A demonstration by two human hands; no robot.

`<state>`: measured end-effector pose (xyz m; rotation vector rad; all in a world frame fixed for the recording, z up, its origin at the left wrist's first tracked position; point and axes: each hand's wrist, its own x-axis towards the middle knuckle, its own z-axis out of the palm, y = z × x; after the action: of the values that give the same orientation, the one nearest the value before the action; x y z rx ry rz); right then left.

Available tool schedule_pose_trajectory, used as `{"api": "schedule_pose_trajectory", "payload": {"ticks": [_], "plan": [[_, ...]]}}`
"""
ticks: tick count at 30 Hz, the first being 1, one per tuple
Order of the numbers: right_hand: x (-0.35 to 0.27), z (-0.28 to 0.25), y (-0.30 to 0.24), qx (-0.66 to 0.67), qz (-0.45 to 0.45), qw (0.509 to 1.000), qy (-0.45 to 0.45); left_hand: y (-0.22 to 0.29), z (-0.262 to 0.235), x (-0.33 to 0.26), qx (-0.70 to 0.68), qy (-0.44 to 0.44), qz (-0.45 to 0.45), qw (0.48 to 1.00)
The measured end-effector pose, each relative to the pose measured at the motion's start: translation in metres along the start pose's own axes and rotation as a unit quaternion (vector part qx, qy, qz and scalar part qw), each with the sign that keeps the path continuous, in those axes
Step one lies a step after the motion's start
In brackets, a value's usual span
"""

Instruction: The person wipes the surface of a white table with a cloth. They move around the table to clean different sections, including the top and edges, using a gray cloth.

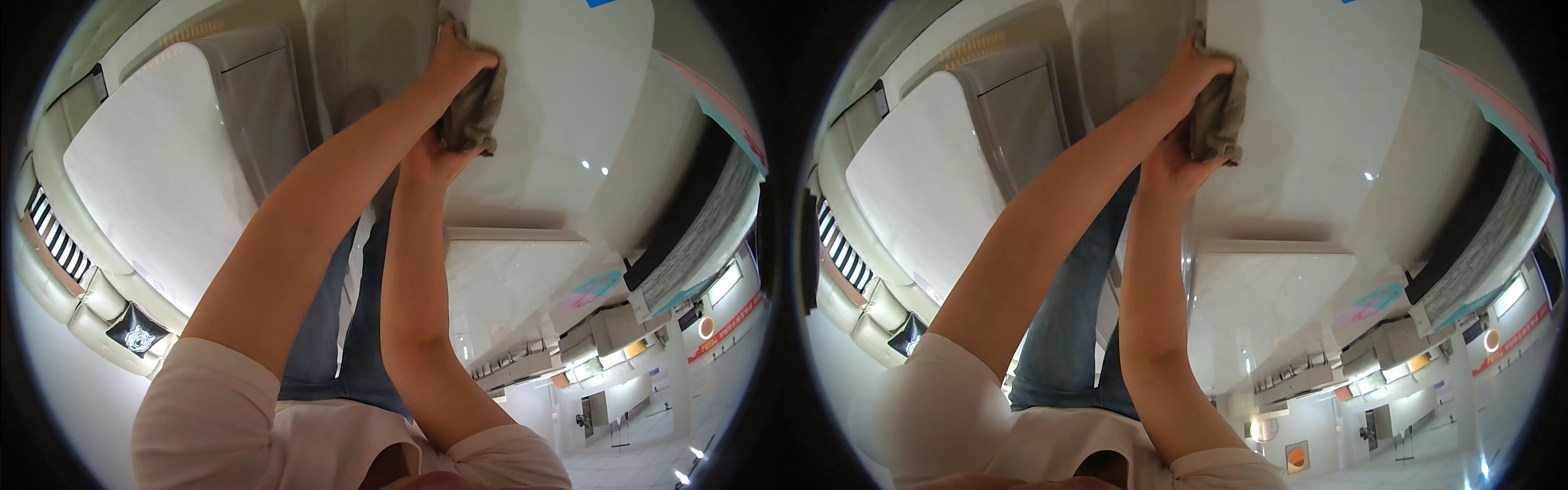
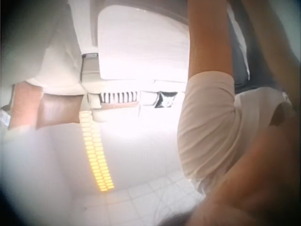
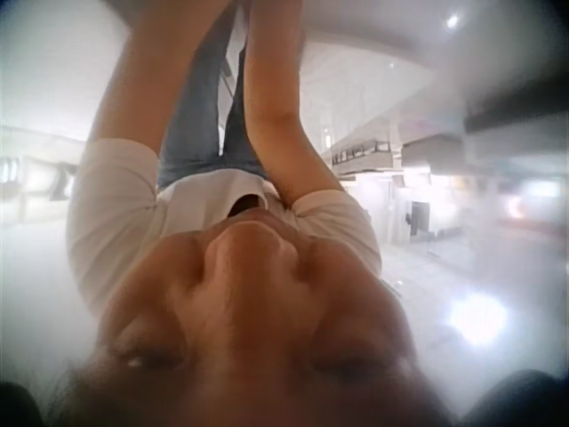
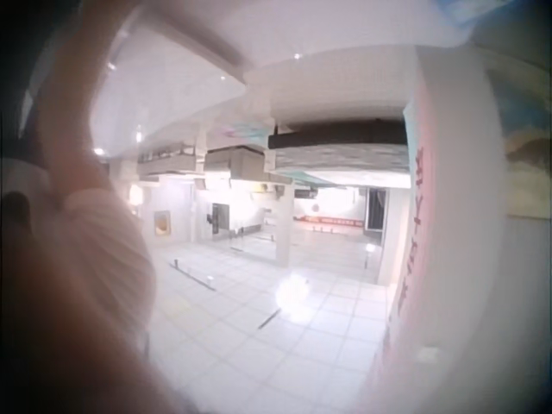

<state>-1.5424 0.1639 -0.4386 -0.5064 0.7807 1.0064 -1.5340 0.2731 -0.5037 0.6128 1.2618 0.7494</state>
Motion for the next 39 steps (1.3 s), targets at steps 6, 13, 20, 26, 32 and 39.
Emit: {"api": "schedule_pose_trajectory", "payload": {"ticks": [6, 13, 20, 26, 32, 39], "plan": [[0.044, 0.030, 0.019, 0.050, 0.040, 0.996, -0.064, 0.052, 0.008, 0.038, -0.006, -0.004, 0.077, 0.997], [0.042, 0.018, 0.023, -0.018, 0.004, 1.000, -0.013, 0.016, 0.003, 0.020, -0.038, -0.036, -0.070, 0.996], [0.084, 0.088, 0.048, 0.056, 0.113, 0.992, 0.001, 0.082, 0.006, 0.104, -0.028, -0.010, -0.085, 0.996], [0.082, 0.097, 0.060, -0.127, 0.064, 0.988, 0.063, 0.107, -0.008, 0.076, 0.019, -0.004, -0.074, 0.997], [-0.023, 0.087, 0.012, -0.291, -0.093, 0.944, 0.127, 0.137, -0.013, -0.055, 0.171, 0.081, 0.083, 0.978], [-0.089, 0.071, -0.068, -0.600, -0.213, 0.761, 0.130, 0.158, 0.015, -0.090, 0.482, 0.032, 0.372, 0.792]]}}
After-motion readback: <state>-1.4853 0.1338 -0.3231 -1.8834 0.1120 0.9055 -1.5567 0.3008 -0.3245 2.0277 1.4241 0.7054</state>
